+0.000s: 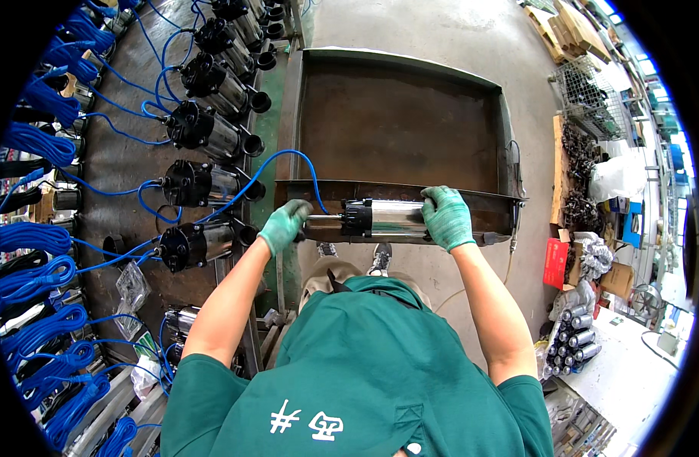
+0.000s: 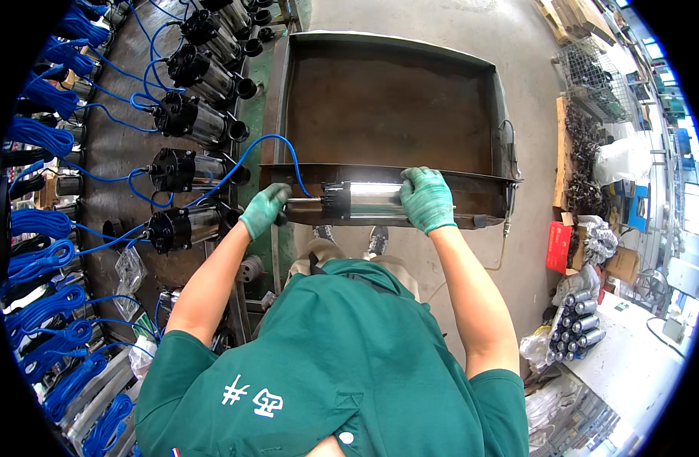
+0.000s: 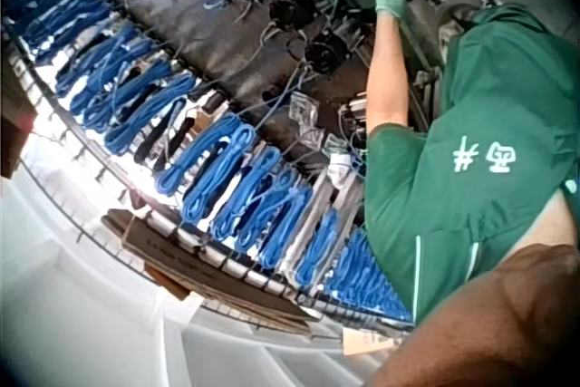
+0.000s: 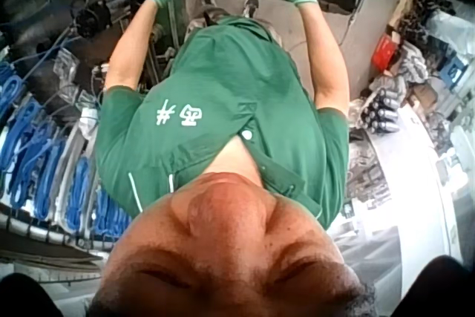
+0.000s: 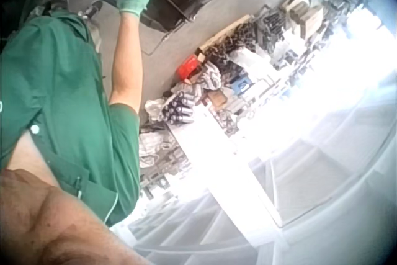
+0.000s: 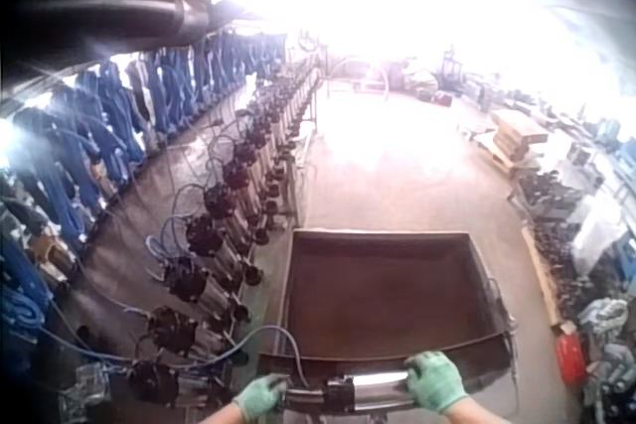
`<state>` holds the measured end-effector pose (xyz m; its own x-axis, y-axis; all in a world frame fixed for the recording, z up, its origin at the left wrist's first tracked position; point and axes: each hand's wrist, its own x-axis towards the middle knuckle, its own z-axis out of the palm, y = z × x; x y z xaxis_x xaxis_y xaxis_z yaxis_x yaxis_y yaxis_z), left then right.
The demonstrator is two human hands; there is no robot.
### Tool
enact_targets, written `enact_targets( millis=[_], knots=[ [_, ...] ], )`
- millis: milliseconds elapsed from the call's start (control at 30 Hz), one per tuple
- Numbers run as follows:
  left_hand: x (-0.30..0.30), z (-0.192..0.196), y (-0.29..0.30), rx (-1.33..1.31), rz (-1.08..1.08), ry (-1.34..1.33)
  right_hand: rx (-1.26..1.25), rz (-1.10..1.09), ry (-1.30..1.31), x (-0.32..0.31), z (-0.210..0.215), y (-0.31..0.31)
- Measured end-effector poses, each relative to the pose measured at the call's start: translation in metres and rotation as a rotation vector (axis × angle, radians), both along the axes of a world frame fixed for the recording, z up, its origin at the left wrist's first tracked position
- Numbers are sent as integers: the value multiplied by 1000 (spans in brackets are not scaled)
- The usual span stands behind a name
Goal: The person repeatedly picks up cylindrical electrical components from a rack, connects a blue cable, and submerges them in a water-filled metal tray to test for leaks or functionality. The person then removes the components, disconnects the cable, and places them back on the rack.
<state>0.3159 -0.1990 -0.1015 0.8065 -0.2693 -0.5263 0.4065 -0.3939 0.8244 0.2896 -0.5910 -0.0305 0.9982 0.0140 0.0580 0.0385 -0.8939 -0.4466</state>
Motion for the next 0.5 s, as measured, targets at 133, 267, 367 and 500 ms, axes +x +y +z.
enact_targets(
  millis=[133,267,367,500],
  knots=[
    [-10,-16,22,97,-280,-588,11,-5,16,0,2,1],
    [-7,-14,18,-111,-40,-25,-4,2,8,0,-2,0],
    [9,0,0,-216,210,549,-12,4,10,-1,-2,-1],
    [-20,8,-5,-62,195,16,2,2,15,0,0,0]
  ],
)
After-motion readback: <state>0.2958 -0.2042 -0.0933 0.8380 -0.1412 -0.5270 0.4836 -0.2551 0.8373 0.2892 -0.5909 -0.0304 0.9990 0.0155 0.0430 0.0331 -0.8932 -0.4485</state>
